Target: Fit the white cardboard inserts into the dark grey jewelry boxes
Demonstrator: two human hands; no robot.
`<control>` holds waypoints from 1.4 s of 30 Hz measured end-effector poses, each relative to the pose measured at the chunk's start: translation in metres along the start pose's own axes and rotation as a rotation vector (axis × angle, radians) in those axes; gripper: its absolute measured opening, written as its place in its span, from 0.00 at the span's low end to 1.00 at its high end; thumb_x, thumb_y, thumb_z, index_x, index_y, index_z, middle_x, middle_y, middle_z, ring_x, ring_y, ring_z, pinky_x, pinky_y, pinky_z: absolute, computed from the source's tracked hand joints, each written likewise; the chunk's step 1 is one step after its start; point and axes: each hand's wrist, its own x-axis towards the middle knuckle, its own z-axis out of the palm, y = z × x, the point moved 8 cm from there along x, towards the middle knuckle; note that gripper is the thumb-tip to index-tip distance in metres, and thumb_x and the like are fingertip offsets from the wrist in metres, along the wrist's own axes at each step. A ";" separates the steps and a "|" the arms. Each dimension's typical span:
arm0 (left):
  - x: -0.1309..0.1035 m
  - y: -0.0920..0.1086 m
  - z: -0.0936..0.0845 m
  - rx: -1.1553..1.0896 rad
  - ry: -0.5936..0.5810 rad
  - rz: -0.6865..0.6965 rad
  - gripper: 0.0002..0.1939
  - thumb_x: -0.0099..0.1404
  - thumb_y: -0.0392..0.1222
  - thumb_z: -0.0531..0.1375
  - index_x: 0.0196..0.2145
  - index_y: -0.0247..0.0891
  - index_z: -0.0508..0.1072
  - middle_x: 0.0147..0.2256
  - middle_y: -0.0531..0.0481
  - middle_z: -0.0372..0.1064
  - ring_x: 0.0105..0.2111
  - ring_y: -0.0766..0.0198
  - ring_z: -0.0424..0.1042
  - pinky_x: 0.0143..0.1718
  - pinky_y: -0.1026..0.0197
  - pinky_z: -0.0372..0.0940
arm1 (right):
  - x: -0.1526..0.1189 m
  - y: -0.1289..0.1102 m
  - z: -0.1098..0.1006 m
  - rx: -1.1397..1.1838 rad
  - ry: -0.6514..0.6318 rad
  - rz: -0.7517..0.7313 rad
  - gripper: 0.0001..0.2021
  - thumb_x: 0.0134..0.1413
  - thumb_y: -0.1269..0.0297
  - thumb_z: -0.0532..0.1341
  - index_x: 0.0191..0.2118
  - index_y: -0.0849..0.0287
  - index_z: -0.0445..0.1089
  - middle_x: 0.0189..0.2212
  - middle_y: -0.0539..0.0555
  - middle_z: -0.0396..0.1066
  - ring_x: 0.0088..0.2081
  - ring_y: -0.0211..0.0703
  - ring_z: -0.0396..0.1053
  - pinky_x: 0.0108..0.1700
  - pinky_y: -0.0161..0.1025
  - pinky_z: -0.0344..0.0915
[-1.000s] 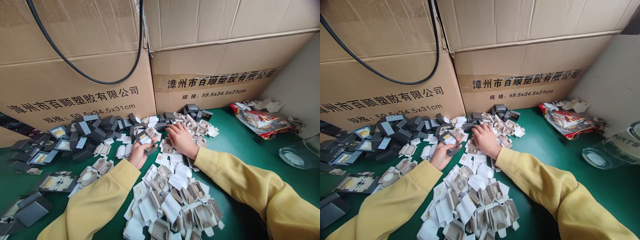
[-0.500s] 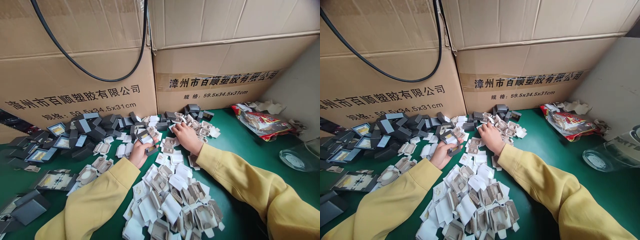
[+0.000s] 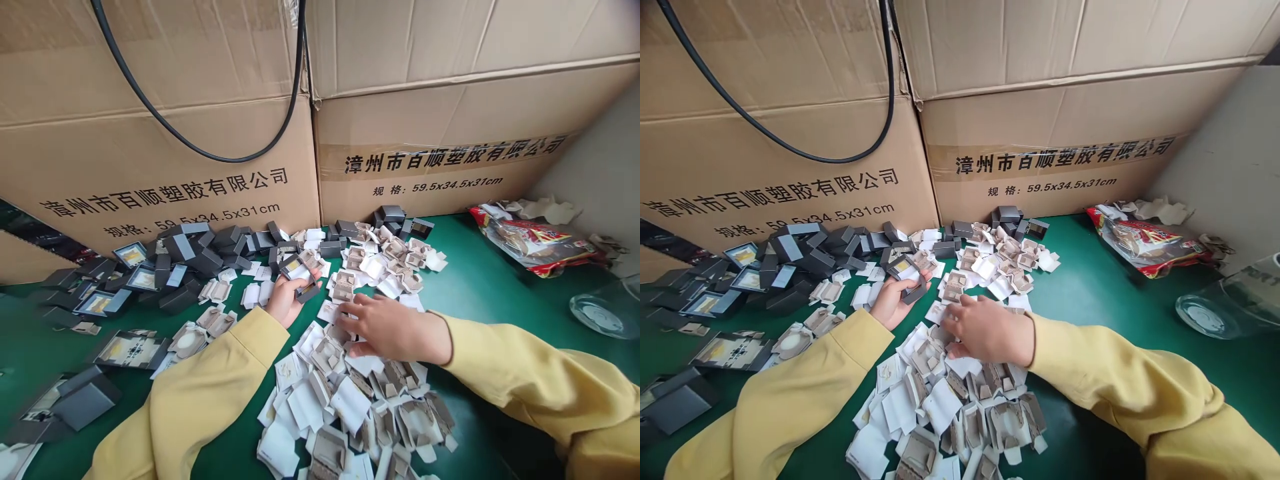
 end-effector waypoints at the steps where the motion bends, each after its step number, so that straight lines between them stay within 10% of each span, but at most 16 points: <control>1: 0.000 0.000 0.000 -0.008 0.000 0.003 0.18 0.48 0.26 0.58 0.39 0.32 0.72 0.35 0.45 0.73 0.44 0.55 0.70 0.46 0.52 0.65 | 0.001 -0.003 0.004 -0.002 -0.007 0.001 0.21 0.52 0.49 0.57 0.47 0.56 0.67 0.42 0.59 0.68 0.40 0.50 0.66 0.35 0.42 0.66; 20: -0.001 0.000 0.005 0.085 -0.006 0.033 0.16 0.45 0.27 0.59 0.35 0.32 0.71 0.34 0.46 0.73 0.40 0.56 0.72 0.40 0.55 0.67 | 0.001 0.033 0.022 0.647 0.291 0.110 0.03 0.55 0.67 0.56 0.36 0.60 0.63 0.29 0.52 0.66 0.29 0.37 0.63 0.32 0.34 0.64; 29: -0.001 -0.001 0.012 0.118 -0.072 0.054 0.15 0.44 0.27 0.59 0.33 0.32 0.70 0.33 0.47 0.73 0.39 0.56 0.72 0.40 0.54 0.67 | 0.005 0.022 0.025 0.286 0.297 0.007 0.13 0.56 0.69 0.54 0.47 0.61 0.64 0.40 0.60 0.66 0.42 0.48 0.60 0.44 0.45 0.62; 42: -0.003 -0.003 0.012 0.121 -0.118 0.039 0.25 0.47 0.24 0.59 0.45 0.35 0.67 0.36 0.46 0.74 0.40 0.56 0.73 0.43 0.51 0.67 | -0.003 0.047 0.013 0.563 0.550 0.185 0.06 0.57 0.63 0.54 0.36 0.59 0.64 0.31 0.54 0.66 0.33 0.41 0.64 0.36 0.38 0.64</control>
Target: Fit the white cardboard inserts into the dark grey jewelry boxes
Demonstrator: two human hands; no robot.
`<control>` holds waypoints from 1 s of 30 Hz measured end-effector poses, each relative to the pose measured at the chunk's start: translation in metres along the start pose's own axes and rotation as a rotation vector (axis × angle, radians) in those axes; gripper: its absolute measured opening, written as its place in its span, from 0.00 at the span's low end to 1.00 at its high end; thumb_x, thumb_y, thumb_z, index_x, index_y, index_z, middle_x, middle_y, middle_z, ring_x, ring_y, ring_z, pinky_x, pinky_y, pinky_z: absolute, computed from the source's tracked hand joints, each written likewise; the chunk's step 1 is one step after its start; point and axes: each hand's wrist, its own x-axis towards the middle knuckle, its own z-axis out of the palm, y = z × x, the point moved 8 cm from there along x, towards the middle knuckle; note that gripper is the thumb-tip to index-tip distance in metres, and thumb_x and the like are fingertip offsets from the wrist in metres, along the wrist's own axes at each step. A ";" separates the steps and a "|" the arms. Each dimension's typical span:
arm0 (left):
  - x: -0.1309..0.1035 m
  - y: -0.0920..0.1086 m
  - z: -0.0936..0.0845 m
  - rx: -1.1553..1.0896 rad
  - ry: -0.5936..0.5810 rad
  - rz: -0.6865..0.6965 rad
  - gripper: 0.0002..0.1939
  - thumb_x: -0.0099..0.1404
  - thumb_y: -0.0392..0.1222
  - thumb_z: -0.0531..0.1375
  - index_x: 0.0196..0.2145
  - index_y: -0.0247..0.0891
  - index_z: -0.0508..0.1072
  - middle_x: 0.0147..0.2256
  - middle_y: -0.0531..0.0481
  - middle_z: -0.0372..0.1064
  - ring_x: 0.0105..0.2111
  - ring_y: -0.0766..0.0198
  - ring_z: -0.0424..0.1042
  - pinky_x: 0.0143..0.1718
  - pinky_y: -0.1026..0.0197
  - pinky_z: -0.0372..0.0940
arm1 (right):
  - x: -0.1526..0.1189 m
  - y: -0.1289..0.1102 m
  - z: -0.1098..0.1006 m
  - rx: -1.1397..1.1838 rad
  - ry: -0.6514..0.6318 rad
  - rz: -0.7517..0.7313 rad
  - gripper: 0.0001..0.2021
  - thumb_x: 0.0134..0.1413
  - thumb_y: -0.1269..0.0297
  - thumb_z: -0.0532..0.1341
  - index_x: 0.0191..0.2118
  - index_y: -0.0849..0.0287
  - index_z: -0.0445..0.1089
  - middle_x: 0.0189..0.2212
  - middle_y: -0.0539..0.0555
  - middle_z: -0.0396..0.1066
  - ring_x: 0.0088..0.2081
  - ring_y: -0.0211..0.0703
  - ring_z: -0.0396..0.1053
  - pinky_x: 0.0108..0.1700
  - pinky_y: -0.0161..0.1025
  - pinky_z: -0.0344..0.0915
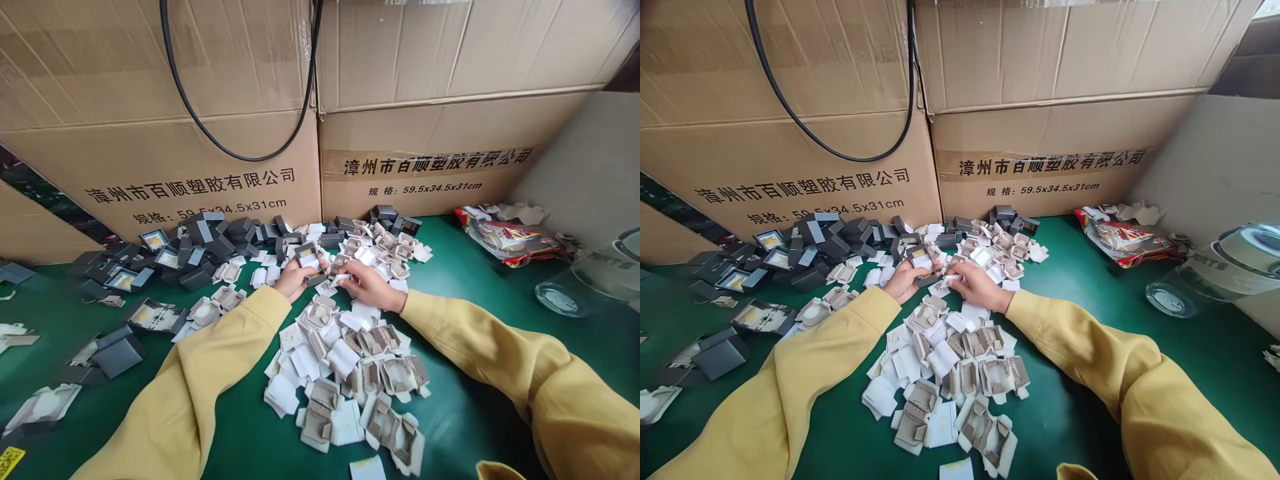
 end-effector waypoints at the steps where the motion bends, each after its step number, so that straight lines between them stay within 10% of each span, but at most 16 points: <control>1: 0.000 0.000 0.001 -0.005 -0.009 -0.002 0.25 0.48 0.25 0.59 0.46 0.35 0.67 0.36 0.46 0.74 0.40 0.56 0.73 0.43 0.51 0.67 | 0.000 0.003 -0.002 -0.002 0.021 0.023 0.07 0.58 0.63 0.53 0.37 0.59 0.63 0.31 0.54 0.67 0.32 0.41 0.65 0.35 0.38 0.64; 12: -0.001 0.000 0.000 0.058 0.079 -0.056 0.11 0.57 0.37 0.59 0.40 0.34 0.69 0.31 0.45 0.74 0.35 0.56 0.74 0.36 0.52 0.71 | -0.005 -0.006 0.008 -0.055 -0.031 -0.128 0.12 0.61 0.64 0.48 0.47 0.58 0.63 0.38 0.58 0.69 0.39 0.43 0.68 0.41 0.40 0.66; 30: -0.007 -0.009 0.024 0.131 0.127 -0.074 0.14 0.53 0.37 0.61 0.39 0.34 0.69 0.31 0.48 0.73 0.27 0.62 0.72 0.29 0.60 0.68 | -0.009 -0.022 -0.036 0.027 0.383 -0.162 0.06 0.60 0.64 0.51 0.38 0.57 0.64 0.36 0.56 0.67 0.39 0.42 0.66 0.40 0.40 0.66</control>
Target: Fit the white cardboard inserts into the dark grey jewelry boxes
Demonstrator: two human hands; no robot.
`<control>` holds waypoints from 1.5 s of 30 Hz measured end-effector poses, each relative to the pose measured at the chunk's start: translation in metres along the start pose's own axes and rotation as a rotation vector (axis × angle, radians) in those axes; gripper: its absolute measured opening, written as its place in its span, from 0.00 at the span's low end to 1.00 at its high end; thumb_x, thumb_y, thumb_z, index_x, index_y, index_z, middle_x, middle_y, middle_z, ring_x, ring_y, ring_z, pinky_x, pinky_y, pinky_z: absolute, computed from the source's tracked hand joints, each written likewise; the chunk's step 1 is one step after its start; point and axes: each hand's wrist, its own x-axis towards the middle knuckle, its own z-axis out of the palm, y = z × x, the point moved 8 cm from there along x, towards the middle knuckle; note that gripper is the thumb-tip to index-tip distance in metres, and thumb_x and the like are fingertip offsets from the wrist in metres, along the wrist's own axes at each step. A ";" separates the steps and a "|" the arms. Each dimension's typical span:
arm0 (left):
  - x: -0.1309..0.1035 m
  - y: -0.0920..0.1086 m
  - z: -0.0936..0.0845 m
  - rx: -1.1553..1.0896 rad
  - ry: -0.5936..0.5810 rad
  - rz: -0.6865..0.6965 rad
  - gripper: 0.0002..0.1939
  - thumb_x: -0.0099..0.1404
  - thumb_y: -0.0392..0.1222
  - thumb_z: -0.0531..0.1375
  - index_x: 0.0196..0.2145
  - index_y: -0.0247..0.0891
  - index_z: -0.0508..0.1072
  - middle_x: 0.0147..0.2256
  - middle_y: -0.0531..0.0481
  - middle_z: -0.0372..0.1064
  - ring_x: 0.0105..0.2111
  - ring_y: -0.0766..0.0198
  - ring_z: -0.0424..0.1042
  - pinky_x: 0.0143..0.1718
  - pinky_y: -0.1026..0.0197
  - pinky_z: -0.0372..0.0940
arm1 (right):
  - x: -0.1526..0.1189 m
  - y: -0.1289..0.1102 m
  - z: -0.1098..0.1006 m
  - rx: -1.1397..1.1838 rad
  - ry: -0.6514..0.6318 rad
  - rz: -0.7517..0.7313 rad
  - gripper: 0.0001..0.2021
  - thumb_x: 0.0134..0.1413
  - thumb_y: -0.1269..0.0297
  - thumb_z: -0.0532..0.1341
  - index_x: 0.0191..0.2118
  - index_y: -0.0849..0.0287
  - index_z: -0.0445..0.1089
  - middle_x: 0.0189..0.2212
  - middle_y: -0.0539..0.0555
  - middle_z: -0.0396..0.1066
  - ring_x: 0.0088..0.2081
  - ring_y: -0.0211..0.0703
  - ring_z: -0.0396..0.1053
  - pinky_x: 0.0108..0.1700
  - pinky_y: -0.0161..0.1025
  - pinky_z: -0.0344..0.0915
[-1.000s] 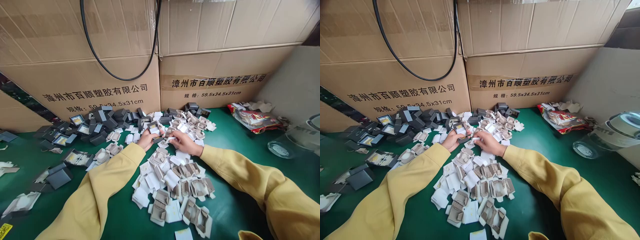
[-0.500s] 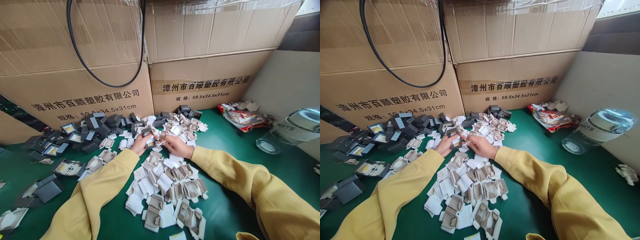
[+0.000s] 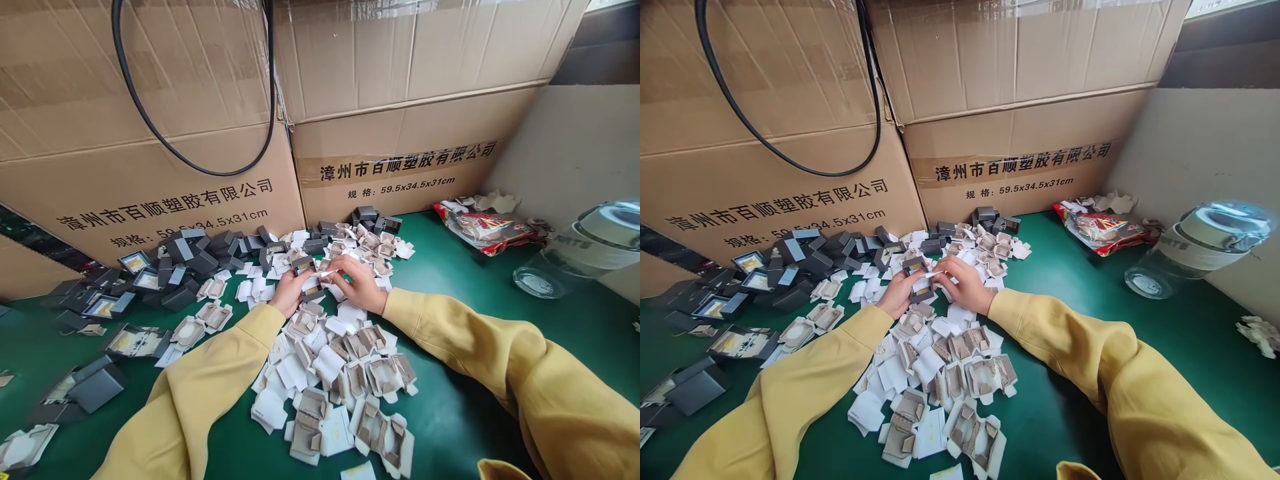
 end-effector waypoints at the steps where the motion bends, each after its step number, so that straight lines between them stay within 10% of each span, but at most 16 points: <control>1: 0.000 -0.002 0.002 0.008 -0.025 -0.005 0.15 0.52 0.37 0.62 0.40 0.35 0.69 0.33 0.47 0.73 0.29 0.61 0.73 0.31 0.59 0.68 | 0.000 0.001 0.000 -0.008 0.002 0.008 0.06 0.60 0.64 0.51 0.38 0.57 0.64 0.35 0.56 0.68 0.39 0.42 0.66 0.40 0.41 0.66; 11: -0.007 -0.011 0.019 -0.170 -0.365 -0.054 0.20 0.55 0.42 0.62 0.46 0.38 0.67 0.44 0.45 0.70 0.44 0.56 0.69 0.43 0.54 0.64 | 0.002 0.016 0.005 -0.109 -0.003 0.035 0.09 0.60 0.63 0.50 0.36 0.58 0.66 0.32 0.57 0.69 0.36 0.43 0.66 0.38 0.41 0.65; 45: -0.006 -0.014 0.018 -0.043 -0.328 -0.117 0.16 0.58 0.43 0.60 0.45 0.40 0.67 0.42 0.45 0.69 0.42 0.58 0.70 0.41 0.54 0.68 | 0.002 0.030 0.010 -0.188 -0.021 0.046 0.08 0.59 0.65 0.52 0.36 0.57 0.68 0.35 0.56 0.69 0.39 0.45 0.61 0.42 0.43 0.63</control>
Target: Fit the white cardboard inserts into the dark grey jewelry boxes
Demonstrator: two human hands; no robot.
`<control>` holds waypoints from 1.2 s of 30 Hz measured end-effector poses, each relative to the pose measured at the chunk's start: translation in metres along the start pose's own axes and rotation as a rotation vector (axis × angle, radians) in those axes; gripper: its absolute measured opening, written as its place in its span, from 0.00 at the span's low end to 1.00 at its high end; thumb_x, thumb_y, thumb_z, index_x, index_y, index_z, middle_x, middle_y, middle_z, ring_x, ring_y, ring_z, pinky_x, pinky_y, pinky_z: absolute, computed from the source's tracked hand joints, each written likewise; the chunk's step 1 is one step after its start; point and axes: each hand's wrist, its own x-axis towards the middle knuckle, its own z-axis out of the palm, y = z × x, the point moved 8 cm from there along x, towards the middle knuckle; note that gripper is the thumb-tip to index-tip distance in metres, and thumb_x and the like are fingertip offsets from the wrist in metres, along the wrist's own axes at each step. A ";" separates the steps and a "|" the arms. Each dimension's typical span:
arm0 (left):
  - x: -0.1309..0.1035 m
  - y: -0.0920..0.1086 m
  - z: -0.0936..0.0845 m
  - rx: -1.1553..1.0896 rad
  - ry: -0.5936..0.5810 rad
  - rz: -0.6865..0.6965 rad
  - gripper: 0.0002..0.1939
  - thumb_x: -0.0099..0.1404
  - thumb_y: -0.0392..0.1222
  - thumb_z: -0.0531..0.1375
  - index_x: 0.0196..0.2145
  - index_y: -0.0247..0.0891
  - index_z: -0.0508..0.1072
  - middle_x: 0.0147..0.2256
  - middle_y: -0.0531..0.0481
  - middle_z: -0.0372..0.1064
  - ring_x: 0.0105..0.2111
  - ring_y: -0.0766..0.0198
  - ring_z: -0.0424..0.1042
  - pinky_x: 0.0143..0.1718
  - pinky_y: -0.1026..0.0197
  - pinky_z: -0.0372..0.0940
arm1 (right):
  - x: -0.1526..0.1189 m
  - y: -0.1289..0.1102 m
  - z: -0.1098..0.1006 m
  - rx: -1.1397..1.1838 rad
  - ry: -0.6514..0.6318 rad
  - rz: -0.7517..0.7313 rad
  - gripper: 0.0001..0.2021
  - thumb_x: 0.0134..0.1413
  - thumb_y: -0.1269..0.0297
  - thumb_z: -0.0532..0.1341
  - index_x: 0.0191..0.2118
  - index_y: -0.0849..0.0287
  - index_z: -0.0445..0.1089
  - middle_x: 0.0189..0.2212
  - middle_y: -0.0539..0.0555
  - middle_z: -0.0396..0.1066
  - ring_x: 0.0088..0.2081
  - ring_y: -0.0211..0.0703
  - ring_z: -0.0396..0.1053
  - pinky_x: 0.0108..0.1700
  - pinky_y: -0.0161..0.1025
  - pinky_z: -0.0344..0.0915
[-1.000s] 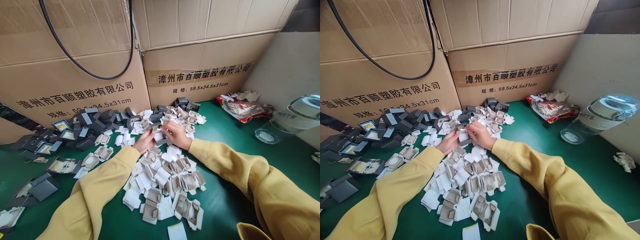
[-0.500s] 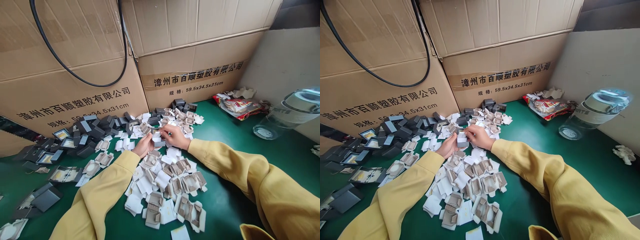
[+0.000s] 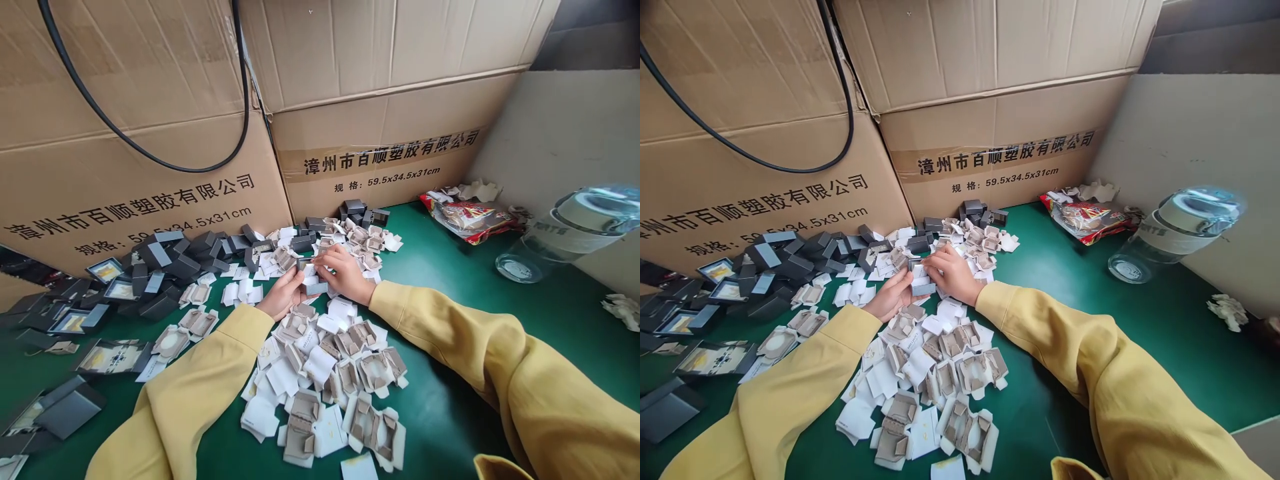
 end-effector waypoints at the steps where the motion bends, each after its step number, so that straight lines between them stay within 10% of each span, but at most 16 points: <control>1: 0.000 0.000 0.000 -0.002 0.004 -0.004 0.17 0.58 0.43 0.60 0.45 0.40 0.67 0.42 0.46 0.69 0.42 0.58 0.70 0.41 0.54 0.68 | 0.000 0.000 -0.001 -0.013 0.010 -0.011 0.08 0.59 0.64 0.53 0.36 0.57 0.68 0.36 0.56 0.68 0.40 0.45 0.60 0.43 0.44 0.63; 11: -0.008 -0.003 -0.008 0.021 0.097 0.040 0.24 0.56 0.46 0.62 0.50 0.40 0.65 0.40 0.47 0.71 0.39 0.59 0.70 0.40 0.60 0.67 | 0.002 -0.011 0.011 -0.038 -0.136 -0.025 0.10 0.61 0.68 0.46 0.37 0.60 0.63 0.35 0.58 0.63 0.38 0.45 0.58 0.40 0.42 0.62; 36: -0.010 0.007 0.005 0.181 0.047 0.078 0.21 0.56 0.48 0.60 0.45 0.38 0.63 0.35 0.51 0.67 0.30 0.68 0.66 0.30 0.67 0.62 | 0.002 -0.013 0.003 -0.016 -0.007 -0.078 0.08 0.58 0.65 0.54 0.29 0.59 0.66 0.30 0.55 0.65 0.34 0.42 0.58 0.35 0.39 0.61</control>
